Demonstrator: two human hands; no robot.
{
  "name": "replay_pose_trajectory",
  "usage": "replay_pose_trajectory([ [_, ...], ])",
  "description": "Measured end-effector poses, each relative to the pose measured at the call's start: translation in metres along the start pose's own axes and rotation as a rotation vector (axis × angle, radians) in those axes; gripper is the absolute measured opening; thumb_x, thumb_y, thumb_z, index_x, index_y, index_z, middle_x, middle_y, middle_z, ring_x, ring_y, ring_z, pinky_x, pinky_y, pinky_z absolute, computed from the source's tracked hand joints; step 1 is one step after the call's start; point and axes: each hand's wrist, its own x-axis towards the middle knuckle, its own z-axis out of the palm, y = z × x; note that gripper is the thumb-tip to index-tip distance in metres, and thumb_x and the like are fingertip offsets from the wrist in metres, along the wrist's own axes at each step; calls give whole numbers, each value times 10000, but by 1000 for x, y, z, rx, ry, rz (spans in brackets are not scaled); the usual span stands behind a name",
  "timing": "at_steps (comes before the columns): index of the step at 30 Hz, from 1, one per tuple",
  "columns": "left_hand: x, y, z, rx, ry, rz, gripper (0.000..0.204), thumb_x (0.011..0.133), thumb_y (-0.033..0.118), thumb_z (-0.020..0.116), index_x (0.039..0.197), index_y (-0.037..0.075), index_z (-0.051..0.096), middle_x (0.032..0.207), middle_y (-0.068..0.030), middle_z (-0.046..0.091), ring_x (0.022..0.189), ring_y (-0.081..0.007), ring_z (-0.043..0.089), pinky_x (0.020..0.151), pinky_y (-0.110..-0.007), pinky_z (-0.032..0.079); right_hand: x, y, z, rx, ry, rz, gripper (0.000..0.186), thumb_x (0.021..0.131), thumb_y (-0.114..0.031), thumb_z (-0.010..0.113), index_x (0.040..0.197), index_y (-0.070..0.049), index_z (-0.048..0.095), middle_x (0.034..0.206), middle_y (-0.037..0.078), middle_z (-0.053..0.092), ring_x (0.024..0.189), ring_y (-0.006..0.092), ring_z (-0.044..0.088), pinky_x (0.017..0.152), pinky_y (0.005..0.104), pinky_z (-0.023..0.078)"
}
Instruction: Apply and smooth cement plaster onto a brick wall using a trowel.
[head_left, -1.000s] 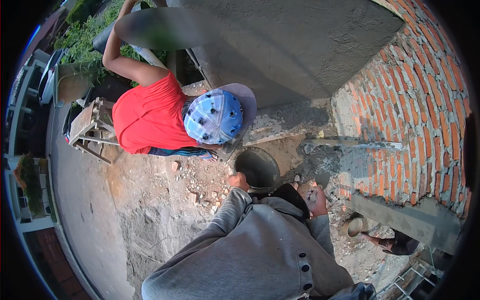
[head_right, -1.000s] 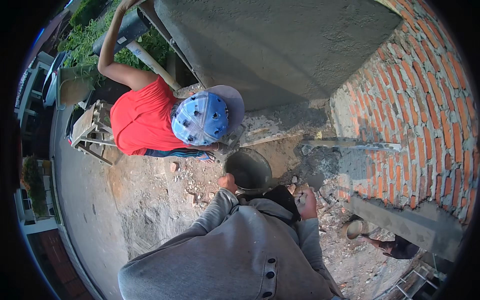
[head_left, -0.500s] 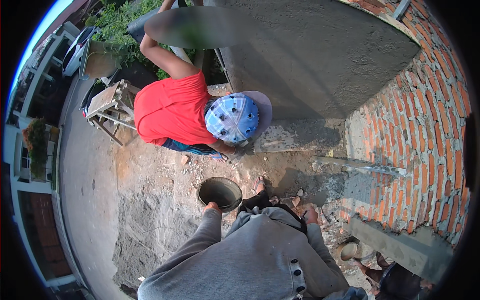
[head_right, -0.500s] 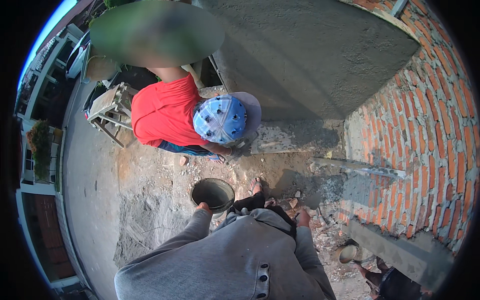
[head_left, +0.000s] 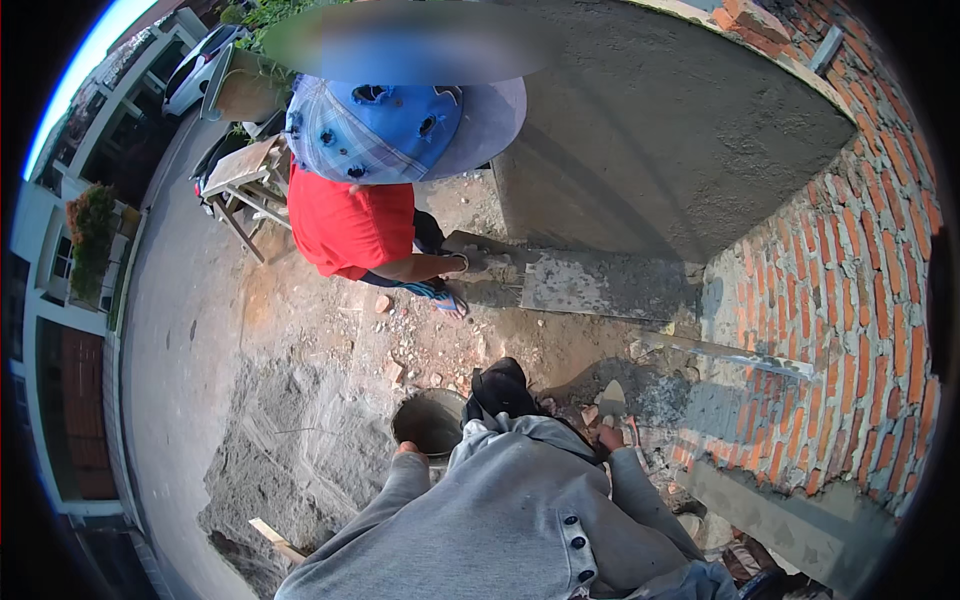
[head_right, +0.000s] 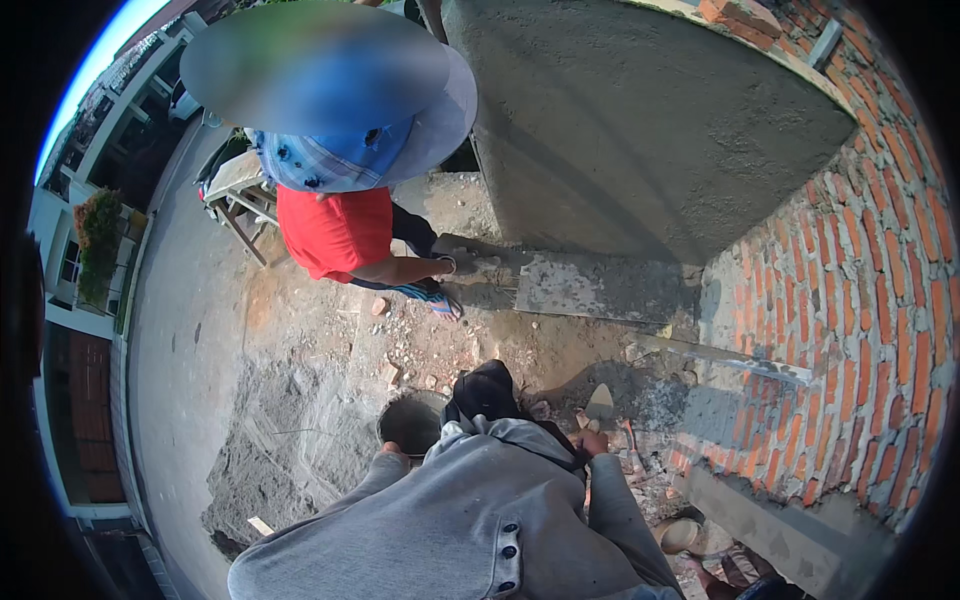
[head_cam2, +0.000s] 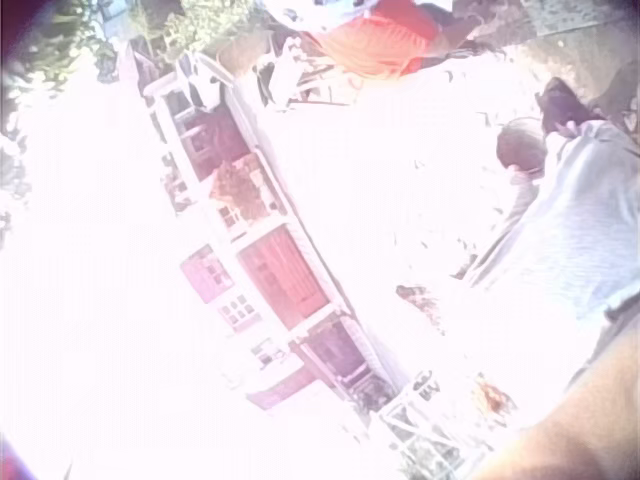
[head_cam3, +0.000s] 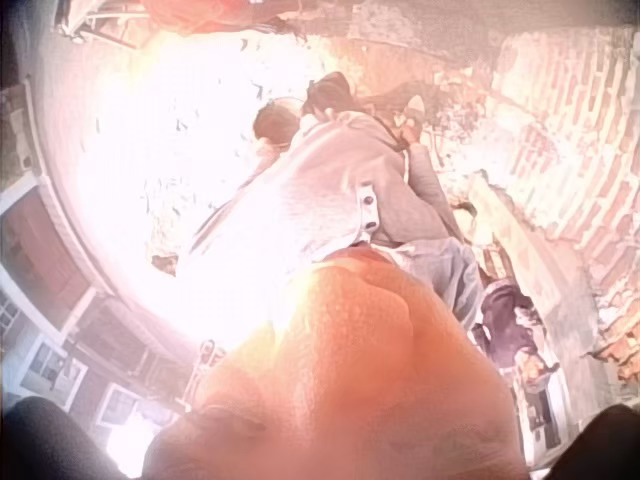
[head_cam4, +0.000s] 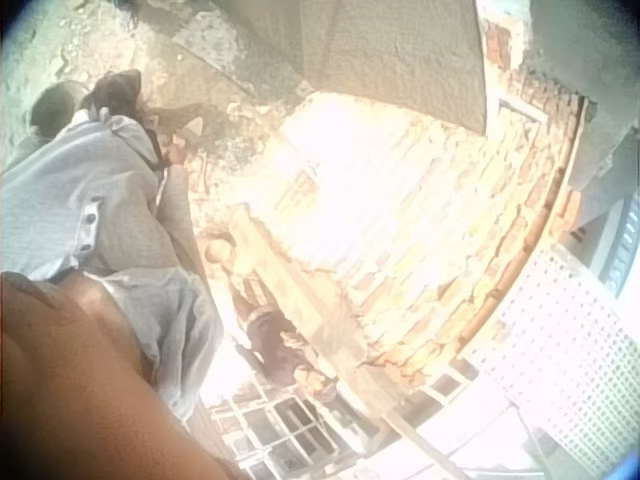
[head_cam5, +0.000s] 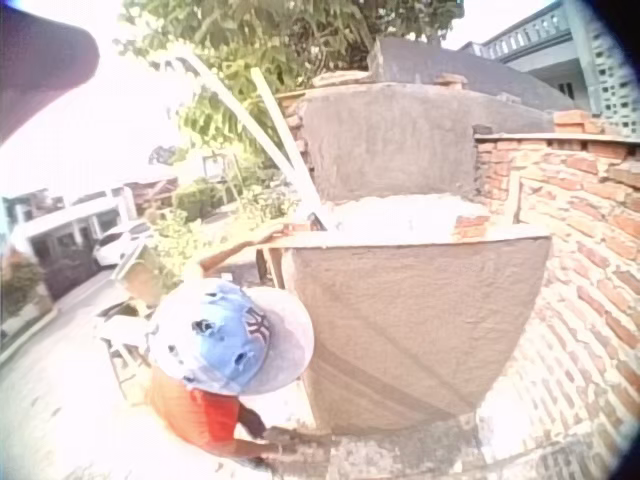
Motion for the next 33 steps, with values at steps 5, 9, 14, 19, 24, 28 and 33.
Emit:
replay_pose_trajectory([
  [5,-18,-25,-8,-10,-62,-143,216,725,156,643,923,69,648,972,-190,660,1018,-350,616,887,-407,490,7,2,9,17,-33,-49,163,698,-158,650,639,-7,650,620,103,617,597,191,614,533,324,462],
  [9,62,-39,38,-43,-59,-100,264,710,145,654,967,88,673,986,-189,665,1013,-349,619,886,-405,486,119,132,-26,-198,2,-549,225,736,-225,676,734,1,676,686,102,645,616,180,618,570,310,473],
  [14,17,-54,-5,-124,128,-163,51,734,80,627,759,60,666,895,-167,683,973,-321,644,827,-385,516,50,63,-3,-806,-5,-333,316,863,-393,452,1031,-172,605,1032,120,667,933,384,622,773,494,470],
  [19,46,-62,-24,-34,43,-200,234,722,51,556,938,20,643,1044,-123,653,977,-204,611,855,-296,491,51,26,22,-1121,-71,-374,495,834,-509,485,1096,-115,632,1074,170,655,988,361,618,820,453,467],
  [24,85,-94,-10,-471,28,-325,352,742,67,522,1075,-9,611,1105,-120,637,961,-190,605,867,-283,487,53,13,66,-612,250,-128,714,766,-616,544,1084,15,645,1136,261,616,1089,382,586,908,440,450],
  [28,79,-137,-6,-179,0,-193,345,742,128,607,1077,50,630,1102,-182,646,959,-288,650,848,-361,517,41,0,100,-603,321,-150,573,755,-511,597,1027,-12,668,1057,264,631,1044,387,600,851,442,477],
  [33,117,-168,2,-125,-22,24,243,662,169,720,892,98,695,895,-195,675,963,-365,643,848,-387,510,156,125,71,-1024,1085,-1156,224,816,-317,592,703,-127,629,567,102,562,516,321,588,467,495,447],
])
